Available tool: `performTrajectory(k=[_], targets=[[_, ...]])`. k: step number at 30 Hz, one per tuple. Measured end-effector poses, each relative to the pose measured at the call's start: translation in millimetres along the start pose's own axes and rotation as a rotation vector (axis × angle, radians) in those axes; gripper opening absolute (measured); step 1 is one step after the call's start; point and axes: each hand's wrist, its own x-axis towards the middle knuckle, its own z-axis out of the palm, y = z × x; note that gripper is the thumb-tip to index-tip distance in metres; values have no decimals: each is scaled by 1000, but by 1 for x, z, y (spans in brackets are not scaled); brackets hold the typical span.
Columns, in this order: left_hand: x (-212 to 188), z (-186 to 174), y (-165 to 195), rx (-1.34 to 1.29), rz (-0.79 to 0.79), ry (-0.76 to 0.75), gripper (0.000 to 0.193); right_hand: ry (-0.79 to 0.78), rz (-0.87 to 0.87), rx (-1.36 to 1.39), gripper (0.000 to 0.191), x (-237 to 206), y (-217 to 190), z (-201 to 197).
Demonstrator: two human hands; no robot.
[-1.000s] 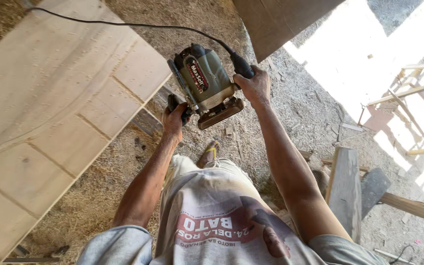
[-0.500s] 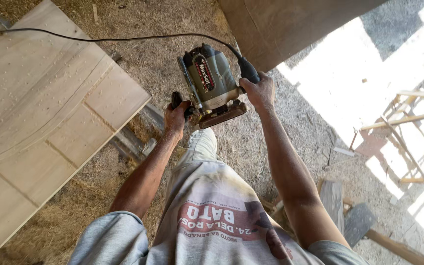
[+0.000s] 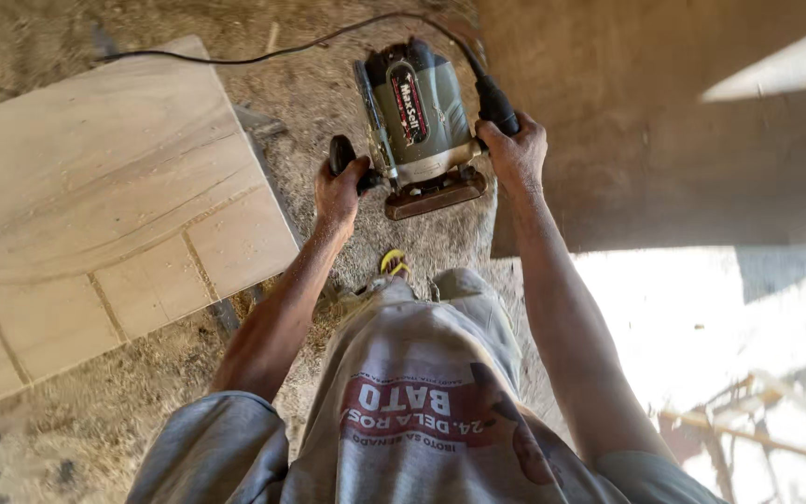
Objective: The person uses an electric router to cut grooves along marked lines on a large wooden board, guided by a square. They hammer a wooden strip, measure with a tape measure, mark lines with a pencil, and reposition the board while routing multiple grooves.
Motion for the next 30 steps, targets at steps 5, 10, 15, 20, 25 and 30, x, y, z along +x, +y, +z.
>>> performTrajectory(k=[5,10,15,20,25,30], targets=[[47,-11,85,-28,146,212,33,-173,-186,276,29,83,-62,60],[123,-33,147,53,287,413,36,-353,-272,481,21,177,-116,135],[198,-29,169,18,274,588,44,-528,-320,513,21,270,-153,203],[268,-22,174,-7,36,736,51,-639,-225,283,24,353,-171,268],[322,-45,149,-42,-187,816,50,-767,-14,142,32,394,-168,347],[393,-68,89,-266,-192,882,43,-865,-35,-92,35,425,-153,410]])
